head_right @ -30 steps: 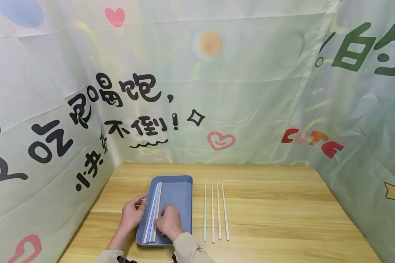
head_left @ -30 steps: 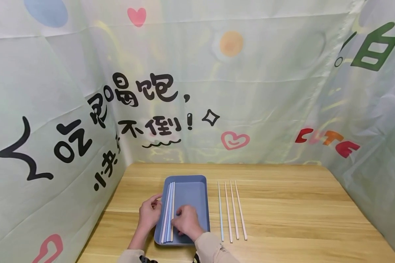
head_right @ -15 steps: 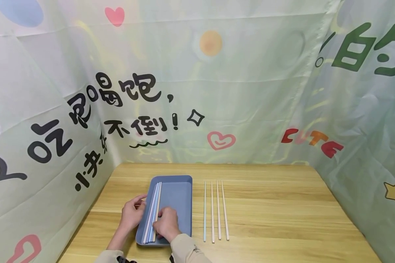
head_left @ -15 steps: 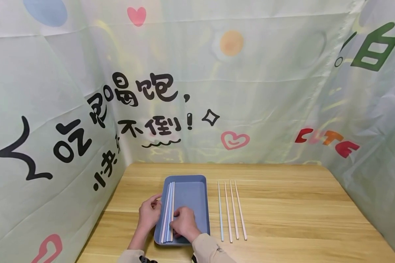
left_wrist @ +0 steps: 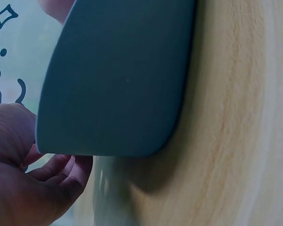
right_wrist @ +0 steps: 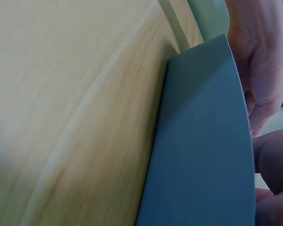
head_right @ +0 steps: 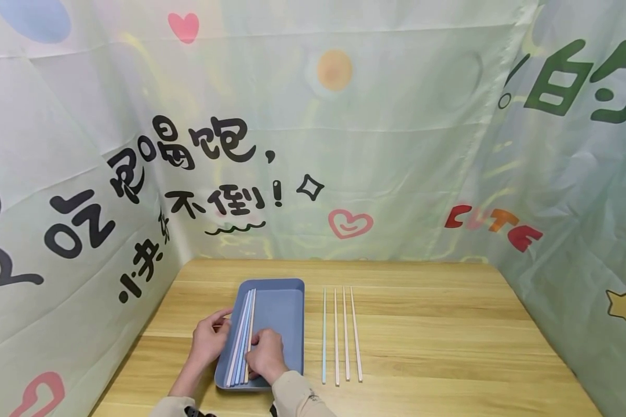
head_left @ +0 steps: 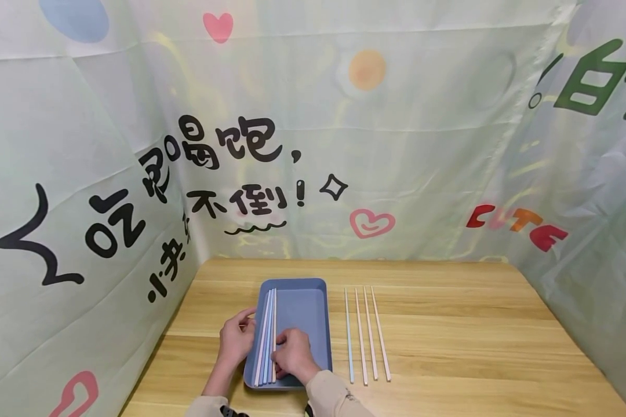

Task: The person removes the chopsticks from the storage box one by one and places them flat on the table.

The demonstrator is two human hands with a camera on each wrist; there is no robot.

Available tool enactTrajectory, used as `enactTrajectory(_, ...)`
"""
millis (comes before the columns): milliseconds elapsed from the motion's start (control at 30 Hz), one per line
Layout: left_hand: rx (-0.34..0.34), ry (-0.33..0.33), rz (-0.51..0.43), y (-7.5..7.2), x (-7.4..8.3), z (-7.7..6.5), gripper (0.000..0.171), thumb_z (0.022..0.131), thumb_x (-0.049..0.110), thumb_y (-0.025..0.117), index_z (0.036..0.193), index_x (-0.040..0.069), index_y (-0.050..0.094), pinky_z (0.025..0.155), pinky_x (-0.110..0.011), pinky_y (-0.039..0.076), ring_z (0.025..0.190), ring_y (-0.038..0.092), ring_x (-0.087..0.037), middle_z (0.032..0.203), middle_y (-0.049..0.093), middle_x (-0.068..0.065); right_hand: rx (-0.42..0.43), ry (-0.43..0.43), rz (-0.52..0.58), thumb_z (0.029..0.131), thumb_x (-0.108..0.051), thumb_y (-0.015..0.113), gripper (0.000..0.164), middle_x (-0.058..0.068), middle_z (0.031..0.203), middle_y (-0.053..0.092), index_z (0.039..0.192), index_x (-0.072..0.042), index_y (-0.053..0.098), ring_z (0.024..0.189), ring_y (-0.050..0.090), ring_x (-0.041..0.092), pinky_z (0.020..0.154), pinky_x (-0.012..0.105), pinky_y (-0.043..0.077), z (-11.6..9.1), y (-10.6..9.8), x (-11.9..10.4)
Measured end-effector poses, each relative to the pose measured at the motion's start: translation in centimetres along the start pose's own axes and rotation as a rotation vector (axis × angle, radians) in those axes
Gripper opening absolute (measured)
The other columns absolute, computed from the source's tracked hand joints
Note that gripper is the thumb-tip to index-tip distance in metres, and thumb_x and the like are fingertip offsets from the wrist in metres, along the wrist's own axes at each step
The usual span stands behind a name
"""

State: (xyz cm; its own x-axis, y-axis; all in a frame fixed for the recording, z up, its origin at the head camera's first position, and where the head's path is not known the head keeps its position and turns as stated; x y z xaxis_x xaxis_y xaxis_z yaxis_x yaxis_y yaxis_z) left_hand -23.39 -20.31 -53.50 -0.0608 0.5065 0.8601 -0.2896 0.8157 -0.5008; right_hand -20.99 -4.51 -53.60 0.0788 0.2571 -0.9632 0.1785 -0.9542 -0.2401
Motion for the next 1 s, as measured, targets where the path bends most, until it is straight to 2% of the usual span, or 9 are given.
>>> enactTrajectory(167, 0.006, 0.019, 0.000, 0.05, -0.19, 0.17, 0.033, 0.100, 0.000, 0.062, 0.131, 0.001, 0.072, 0.068, -0.023, 0.050, 0.085, 0.063, -0.017, 0.099, 0.072, -0.014, -0.002, 0.017, -0.014, 0.078, 0.016, 0.068, 0.022, 0.009, 0.060, 0.065, 0.099, 0.008, 0.065, 0.044, 0.067, 0.024, 0.041, 0.037, 0.056, 0.06, -0.27, -0.03)
enactTrajectory(367, 0.005, 0.025, -0.004, 0.08, -0.25, 0.30, 0.032, 0.099, 0.001, 0.062, 0.130, 0.001, 0.073, 0.068, -0.023, 0.050, 0.084, 0.062, -0.016, 0.098, 0.072, -0.013, 0.011, 0.017, -0.052, 0.074, 0.013, 0.072, 0.022, 0.010, 0.060, 0.061, 0.091, 0.005, 0.062, 0.042, 0.066, 0.023, 0.041, 0.034, 0.056, 0.27, -0.47, 0.05)
enactTrajectory(567, -0.005, 0.019, -0.011, 0.09, -0.15, 0.25, 0.032, 0.099, 0.000, 0.062, 0.130, 0.001, 0.072, 0.067, -0.023, 0.050, 0.084, 0.062, -0.017, 0.098, 0.072, -0.014, 0.040, 0.012, -0.106, 0.069, 0.011, 0.074, 0.024, 0.012, 0.069, 0.057, 0.084, 0.001, 0.059, 0.039, 0.063, 0.021, 0.038, 0.033, 0.053, 0.51, -0.45, 0.17)
enactTrajectory(833, -0.004, 0.028, -0.010, 0.06, -0.08, 0.24, 0.032, 0.099, 0.000, 0.062, 0.130, 0.000, 0.072, 0.067, -0.023, 0.049, 0.084, 0.061, -0.017, 0.098, 0.072, -0.014, 0.077, 0.021, -0.181, 0.071, 0.007, 0.080, 0.024, 0.011, 0.073, 0.056, 0.082, -0.001, 0.060, 0.036, 0.060, 0.020, 0.037, 0.034, 0.052, 0.47, -0.48, -0.16)
enactTrajectory(1000, -0.007, 0.024, -0.003, 0.05, -0.19, 0.18, 0.032, 0.100, 0.000, 0.062, 0.131, 0.001, 0.072, 0.068, -0.023, 0.050, 0.085, 0.062, -0.017, 0.099, 0.072, -0.014, 0.077, 0.011, -0.203, 0.071, 0.007, 0.080, 0.026, 0.009, 0.066, 0.056, 0.074, -0.005, 0.056, 0.035, 0.058, 0.016, 0.036, 0.033, 0.051, 0.40, -0.49, -0.16)
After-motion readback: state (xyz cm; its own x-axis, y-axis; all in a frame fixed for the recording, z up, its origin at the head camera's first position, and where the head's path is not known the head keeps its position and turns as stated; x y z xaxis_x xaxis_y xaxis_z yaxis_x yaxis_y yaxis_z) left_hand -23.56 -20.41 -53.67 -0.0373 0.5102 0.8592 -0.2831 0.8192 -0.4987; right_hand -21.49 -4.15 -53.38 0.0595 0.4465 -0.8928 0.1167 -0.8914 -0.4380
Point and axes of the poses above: each hand's wrist, its own z-axis towards the middle knuckle, its own y-axis out of the palm, x = y × z, the point moved 2 cm from there along z, towards the middle knuckle
